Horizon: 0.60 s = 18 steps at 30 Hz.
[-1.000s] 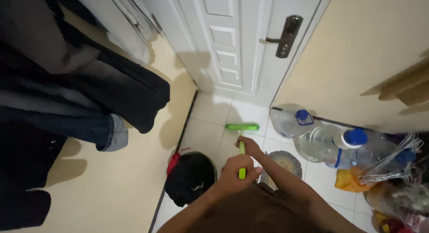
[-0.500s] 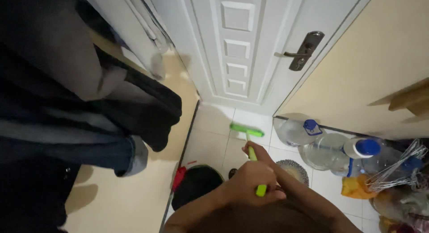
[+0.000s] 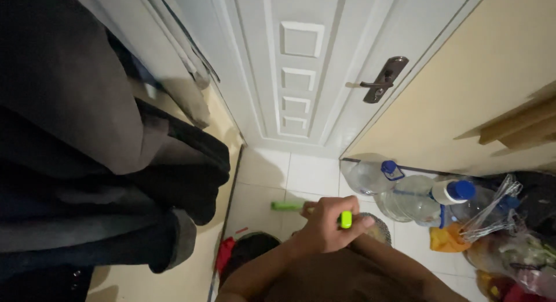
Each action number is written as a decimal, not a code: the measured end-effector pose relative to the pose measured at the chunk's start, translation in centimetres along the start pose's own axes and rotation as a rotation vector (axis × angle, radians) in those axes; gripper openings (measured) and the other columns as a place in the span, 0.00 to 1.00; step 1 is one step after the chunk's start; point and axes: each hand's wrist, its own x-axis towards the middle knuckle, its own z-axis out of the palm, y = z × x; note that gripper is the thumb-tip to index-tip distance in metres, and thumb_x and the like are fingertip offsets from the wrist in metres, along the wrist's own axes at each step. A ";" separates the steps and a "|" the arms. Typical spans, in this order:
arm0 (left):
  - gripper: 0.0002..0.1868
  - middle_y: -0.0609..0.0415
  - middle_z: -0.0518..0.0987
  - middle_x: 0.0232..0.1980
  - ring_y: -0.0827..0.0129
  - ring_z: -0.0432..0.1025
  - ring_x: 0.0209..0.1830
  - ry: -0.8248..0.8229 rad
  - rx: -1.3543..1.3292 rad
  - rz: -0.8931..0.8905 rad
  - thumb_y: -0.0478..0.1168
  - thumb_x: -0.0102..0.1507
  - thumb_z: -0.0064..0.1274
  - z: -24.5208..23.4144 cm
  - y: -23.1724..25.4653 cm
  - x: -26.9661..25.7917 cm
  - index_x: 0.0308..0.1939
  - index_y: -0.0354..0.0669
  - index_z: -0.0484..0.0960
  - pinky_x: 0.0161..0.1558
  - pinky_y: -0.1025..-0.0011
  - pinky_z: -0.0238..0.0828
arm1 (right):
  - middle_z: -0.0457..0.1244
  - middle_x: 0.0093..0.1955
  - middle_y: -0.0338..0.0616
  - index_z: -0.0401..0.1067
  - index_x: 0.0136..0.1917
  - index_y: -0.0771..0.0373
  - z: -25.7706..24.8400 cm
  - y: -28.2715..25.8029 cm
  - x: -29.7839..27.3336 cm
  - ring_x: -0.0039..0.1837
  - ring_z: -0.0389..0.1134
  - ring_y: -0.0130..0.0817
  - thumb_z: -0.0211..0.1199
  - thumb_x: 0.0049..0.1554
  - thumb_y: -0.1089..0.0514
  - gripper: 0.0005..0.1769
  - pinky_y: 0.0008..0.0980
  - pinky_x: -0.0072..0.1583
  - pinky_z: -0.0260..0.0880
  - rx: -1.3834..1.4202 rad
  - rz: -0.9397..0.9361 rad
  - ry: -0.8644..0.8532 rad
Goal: Sweep the floor using a broom.
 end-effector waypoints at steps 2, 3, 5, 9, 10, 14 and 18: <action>0.20 0.53 0.69 0.21 0.66 0.62 0.18 -0.010 -0.036 -0.052 0.44 0.66 0.60 1.6 -4.3 -2.3 0.25 0.40 0.70 0.25 0.66 0.59 | 0.55 0.29 0.34 0.59 0.34 0.58 -1.0 -1.2 -1.4 0.33 0.52 0.23 0.62 0.68 0.48 0.25 0.30 0.42 0.57 0.279 -0.182 -0.102; 0.21 0.53 0.70 0.18 0.64 0.61 0.14 -0.026 -0.063 -0.097 0.44 0.63 0.61 2.4 -6.4 -3.5 0.20 0.42 0.71 0.20 0.65 0.57 | 0.56 0.30 0.34 0.61 0.36 0.58 -0.4 -2.7 -1.7 0.34 0.53 0.24 0.62 0.67 0.48 0.22 0.30 0.42 0.58 0.564 -0.360 -0.214; 0.21 0.52 0.70 0.24 0.62 0.65 0.22 -0.079 -0.030 -0.022 0.45 0.66 0.60 0.4 -2.3 -3.5 0.24 0.42 0.70 0.28 0.64 0.60 | 0.58 0.31 0.35 0.64 0.39 0.59 1.3 -13.0 -2.1 0.36 0.56 0.24 0.62 0.65 0.49 0.17 0.31 0.42 0.60 1.128 -0.714 -0.444; 0.20 0.53 0.70 0.29 0.60 0.69 0.29 -0.284 0.013 0.094 0.47 0.68 0.61 -0.1 -1.2 -4.5 0.28 0.43 0.70 0.36 0.62 0.62 | 0.62 0.34 0.35 0.70 0.45 0.59 7.6 -30.0 -0.9 0.39 0.61 0.26 0.63 0.59 0.50 0.11 0.33 0.43 0.63 2.250 -1.389 -0.962; 0.20 0.53 0.70 0.29 0.60 0.69 0.29 -0.287 0.009 0.092 0.47 0.68 0.61 -0.2 -0.4 -4.3 0.28 0.43 0.70 0.36 0.62 0.62 | 0.62 0.34 0.35 0.70 0.45 0.59 7.9 -30.5 -0.6 0.39 0.61 0.26 0.63 0.59 0.50 0.11 0.33 0.43 0.63 2.249 -1.385 -0.967; 0.21 0.56 0.71 0.29 0.61 0.71 0.33 -0.357 -0.003 0.215 0.48 0.70 0.61 0.4 0.7 -3.8 0.29 0.44 0.71 0.38 0.65 0.65 | 0.61 0.33 0.37 0.71 0.44 0.60 9.5 -31.6 0.2 0.37 0.61 0.25 0.60 0.62 0.54 0.09 0.28 0.40 0.62 2.418 -1.387 -0.936; 0.22 0.56 0.71 0.27 0.62 0.71 0.30 -0.405 -0.100 0.299 0.49 0.69 0.62 1.3 1.5 -3.0 0.28 0.44 0.70 0.37 0.67 0.65 | 0.61 0.33 0.37 0.71 0.44 0.59 10.2 -26.4 1.1 0.37 0.60 0.24 0.61 0.61 0.56 0.06 0.29 0.40 0.61 2.360 -1.300 -0.828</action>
